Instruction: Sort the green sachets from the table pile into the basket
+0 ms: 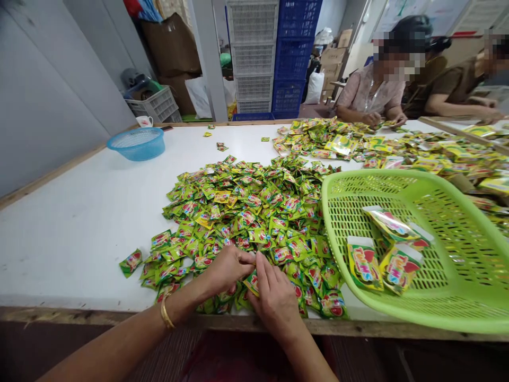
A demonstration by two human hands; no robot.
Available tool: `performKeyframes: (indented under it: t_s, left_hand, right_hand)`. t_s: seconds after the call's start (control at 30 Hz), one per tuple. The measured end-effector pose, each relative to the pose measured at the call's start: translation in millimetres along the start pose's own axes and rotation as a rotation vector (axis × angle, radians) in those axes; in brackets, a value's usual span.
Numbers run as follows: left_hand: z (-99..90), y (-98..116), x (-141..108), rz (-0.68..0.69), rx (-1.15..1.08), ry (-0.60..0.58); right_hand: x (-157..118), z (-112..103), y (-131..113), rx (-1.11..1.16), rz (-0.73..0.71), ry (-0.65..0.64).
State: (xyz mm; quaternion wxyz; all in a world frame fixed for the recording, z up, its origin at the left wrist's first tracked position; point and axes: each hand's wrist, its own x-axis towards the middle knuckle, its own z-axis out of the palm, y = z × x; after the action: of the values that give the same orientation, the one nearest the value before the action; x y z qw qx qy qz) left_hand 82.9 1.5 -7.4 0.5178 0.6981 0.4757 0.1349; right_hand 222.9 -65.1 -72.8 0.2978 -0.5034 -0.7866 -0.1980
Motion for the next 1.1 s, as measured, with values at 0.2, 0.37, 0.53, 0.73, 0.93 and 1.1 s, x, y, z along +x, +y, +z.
performKeyframes:
  t_s: [0.2,0.37,0.53,0.73,0.93,1.1]
  left_hand:
    - [0.2,5.0,-5.3,-0.018,-0.16,-0.258]
    - [-4.6,5.8,-11.1,-0.082,-0.189,-0.348]
    - [11.7,3.9,-1.0,-0.071,-0.287,-0.36]
    - [10.4,10.4,-10.5,-0.032,-0.405,-0.231]
    - [-23.4,-4.9,-22.7,0.088,-0.44,0.208]
    - [-37.5,-78.1,-19.3,0.051,-0.129,0.288]
  right_hand:
    - [-2.3,-0.8,-0.4,0.013,0.05,0.045]
    - [-2.4,4.6,-1.4,0.033,0.046,0.025]
    - [-2.8,7.6,2.8,0.01,0.033,0.091]
    - [13.4,-8.7,8.6,-0.056,0.001,0.151]
    - [42.8,-70.2,75.4,-0.286,0.245,0.247]
    - [39.1,-116.1,142.9,-0.709,0.514,0.209]
